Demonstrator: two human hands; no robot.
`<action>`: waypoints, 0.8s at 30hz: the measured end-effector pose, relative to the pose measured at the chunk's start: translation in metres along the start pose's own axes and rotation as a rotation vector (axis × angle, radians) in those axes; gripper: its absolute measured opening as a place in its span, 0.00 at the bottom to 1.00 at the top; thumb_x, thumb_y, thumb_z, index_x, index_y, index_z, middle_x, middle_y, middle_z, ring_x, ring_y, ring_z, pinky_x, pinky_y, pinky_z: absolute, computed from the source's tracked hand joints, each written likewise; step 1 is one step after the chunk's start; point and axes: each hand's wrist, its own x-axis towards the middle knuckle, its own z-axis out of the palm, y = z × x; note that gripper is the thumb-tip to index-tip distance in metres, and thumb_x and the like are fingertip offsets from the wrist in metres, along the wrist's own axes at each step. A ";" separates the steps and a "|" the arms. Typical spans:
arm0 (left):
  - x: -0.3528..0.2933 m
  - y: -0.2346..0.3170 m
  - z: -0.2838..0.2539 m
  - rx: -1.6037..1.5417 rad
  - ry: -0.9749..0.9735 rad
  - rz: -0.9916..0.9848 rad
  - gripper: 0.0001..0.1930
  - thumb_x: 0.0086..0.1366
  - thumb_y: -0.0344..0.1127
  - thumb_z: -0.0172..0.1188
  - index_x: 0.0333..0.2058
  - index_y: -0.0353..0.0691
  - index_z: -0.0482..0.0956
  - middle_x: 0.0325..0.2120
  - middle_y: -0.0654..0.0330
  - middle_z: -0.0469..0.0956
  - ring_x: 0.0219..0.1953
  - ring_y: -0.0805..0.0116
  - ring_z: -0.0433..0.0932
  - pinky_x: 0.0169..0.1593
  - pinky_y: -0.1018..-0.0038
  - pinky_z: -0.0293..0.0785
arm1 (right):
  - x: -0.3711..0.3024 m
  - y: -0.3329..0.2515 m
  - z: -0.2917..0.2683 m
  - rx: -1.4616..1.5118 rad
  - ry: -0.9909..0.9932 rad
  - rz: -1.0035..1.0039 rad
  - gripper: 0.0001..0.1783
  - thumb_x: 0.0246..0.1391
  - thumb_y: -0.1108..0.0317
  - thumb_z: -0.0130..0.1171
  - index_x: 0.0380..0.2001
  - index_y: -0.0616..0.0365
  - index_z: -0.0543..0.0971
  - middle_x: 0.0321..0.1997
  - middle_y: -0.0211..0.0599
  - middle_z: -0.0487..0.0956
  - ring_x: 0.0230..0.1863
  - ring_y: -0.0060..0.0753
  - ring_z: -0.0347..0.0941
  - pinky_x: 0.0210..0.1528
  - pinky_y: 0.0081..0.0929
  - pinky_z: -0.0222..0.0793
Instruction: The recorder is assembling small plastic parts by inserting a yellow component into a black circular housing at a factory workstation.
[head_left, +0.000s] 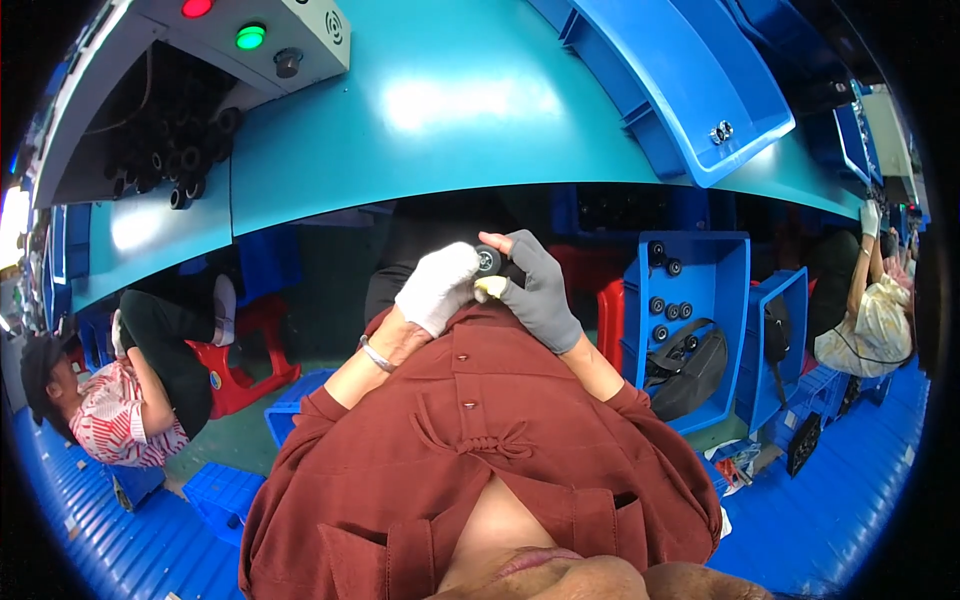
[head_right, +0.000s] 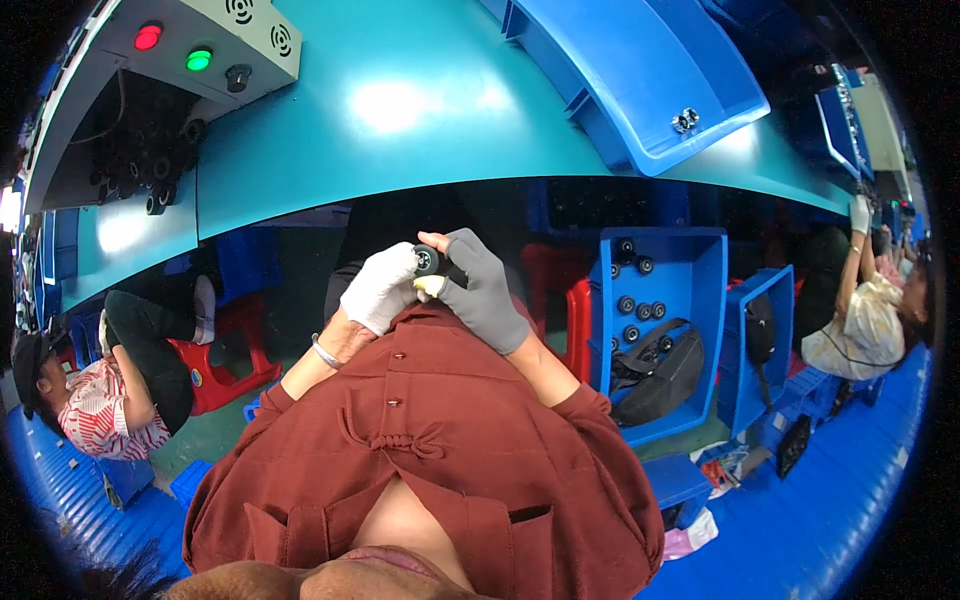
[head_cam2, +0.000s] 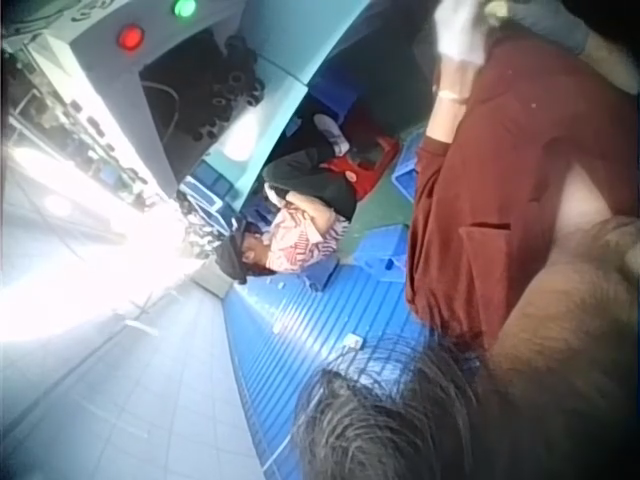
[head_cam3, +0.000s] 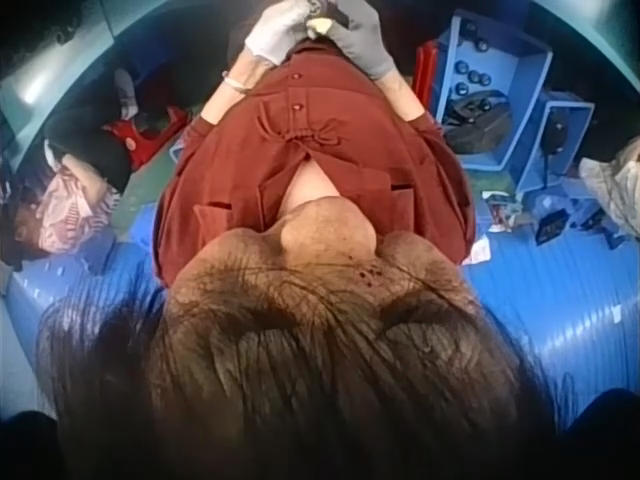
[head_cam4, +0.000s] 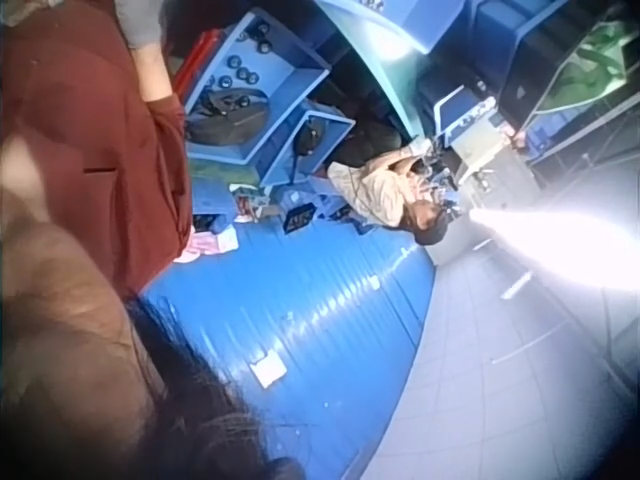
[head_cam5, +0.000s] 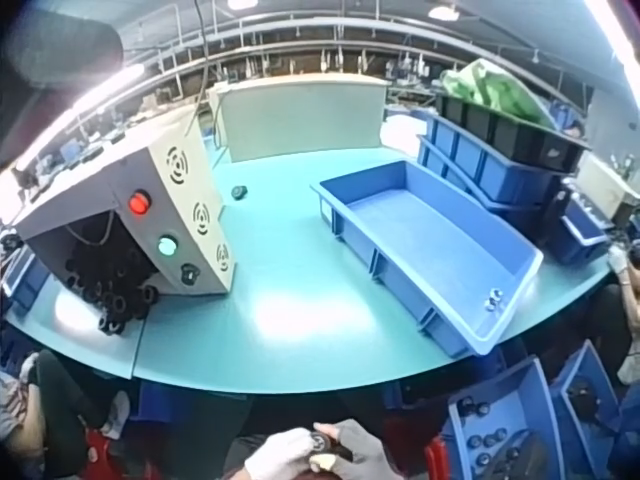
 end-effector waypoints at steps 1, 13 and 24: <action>-0.001 0.000 -0.001 0.028 -0.025 -0.012 0.09 0.69 0.35 0.61 0.39 0.34 0.77 0.35 0.56 0.77 0.33 0.65 0.76 0.38 0.70 0.75 | 0.001 0.000 -0.002 -0.207 -0.007 -0.141 0.25 0.55 0.67 0.68 0.55 0.65 0.78 0.42 0.35 0.75 0.34 0.22 0.76 0.38 0.18 0.71; 0.003 0.001 -0.002 0.003 -0.078 -0.061 0.13 0.68 0.39 0.63 0.43 0.35 0.79 0.35 0.59 0.78 0.35 0.69 0.77 0.39 0.71 0.75 | 0.012 -0.012 -0.004 -0.278 -0.027 -0.170 0.22 0.45 0.68 0.72 0.44 0.63 0.79 0.43 0.36 0.75 0.45 0.36 0.74 0.43 0.30 0.72; 0.000 0.011 0.011 0.648 0.040 0.046 0.11 0.67 0.36 0.62 0.38 0.32 0.82 0.27 0.66 0.78 0.28 0.81 0.70 0.32 0.79 0.67 | 0.017 -0.008 0.004 -0.669 0.034 -0.375 0.23 0.31 0.76 0.67 0.37 0.60 0.77 0.42 0.40 0.76 0.42 0.47 0.72 0.43 0.37 0.70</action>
